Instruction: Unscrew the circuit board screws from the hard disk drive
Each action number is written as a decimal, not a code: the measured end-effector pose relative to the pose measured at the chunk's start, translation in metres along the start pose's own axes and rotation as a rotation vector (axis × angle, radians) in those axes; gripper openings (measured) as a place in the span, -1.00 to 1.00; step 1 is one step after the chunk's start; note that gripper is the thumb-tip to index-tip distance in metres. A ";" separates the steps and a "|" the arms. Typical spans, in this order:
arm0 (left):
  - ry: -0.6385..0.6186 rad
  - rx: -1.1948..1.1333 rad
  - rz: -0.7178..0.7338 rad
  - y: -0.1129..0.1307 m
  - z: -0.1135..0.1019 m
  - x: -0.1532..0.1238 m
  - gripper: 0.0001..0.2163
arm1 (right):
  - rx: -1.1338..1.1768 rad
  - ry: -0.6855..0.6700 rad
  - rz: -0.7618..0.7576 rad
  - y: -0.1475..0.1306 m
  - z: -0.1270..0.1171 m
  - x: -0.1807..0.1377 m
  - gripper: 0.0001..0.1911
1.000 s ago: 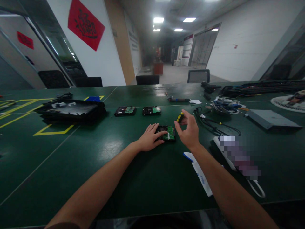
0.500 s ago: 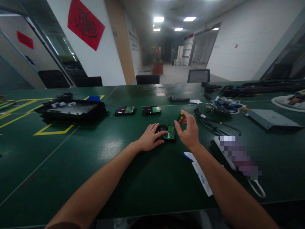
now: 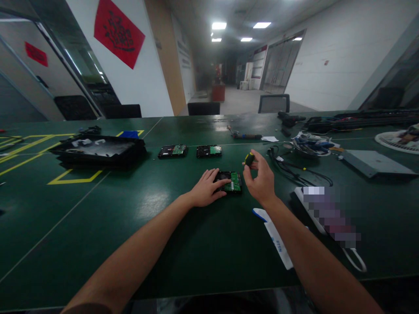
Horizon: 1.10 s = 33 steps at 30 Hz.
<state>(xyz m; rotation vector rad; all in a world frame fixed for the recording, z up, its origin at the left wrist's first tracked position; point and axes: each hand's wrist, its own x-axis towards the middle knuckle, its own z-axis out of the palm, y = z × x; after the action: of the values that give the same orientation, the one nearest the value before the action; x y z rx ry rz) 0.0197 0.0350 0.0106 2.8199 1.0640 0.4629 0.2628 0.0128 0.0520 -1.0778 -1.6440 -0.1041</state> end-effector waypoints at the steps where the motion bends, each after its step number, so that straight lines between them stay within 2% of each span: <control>1: -0.001 0.000 -0.001 0.000 0.000 0.000 -0.49 | -0.006 0.005 0.000 0.000 0.000 0.000 -0.42; 11: 0.001 -0.006 -0.001 -0.002 0.002 0.000 -0.49 | 0.028 0.003 0.010 0.000 -0.001 0.000 -0.45; 17: 0.000 -0.001 0.001 -0.002 0.002 0.000 -0.48 | -0.042 -0.005 -0.009 0.000 -0.002 -0.001 -0.45; 23: 0.008 -0.007 0.000 0.000 0.001 0.000 -0.49 | 0.011 -0.033 0.012 0.004 0.001 -0.001 -0.40; 33: 0.000 0.013 -0.005 0.000 0.002 0.001 -0.49 | 0.052 -0.057 0.033 0.006 0.001 -0.002 -0.43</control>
<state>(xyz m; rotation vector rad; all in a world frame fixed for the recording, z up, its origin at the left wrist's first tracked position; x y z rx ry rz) 0.0209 0.0360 0.0087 2.8282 1.0772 0.4567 0.2662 0.0153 0.0479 -1.0766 -1.6704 -0.0090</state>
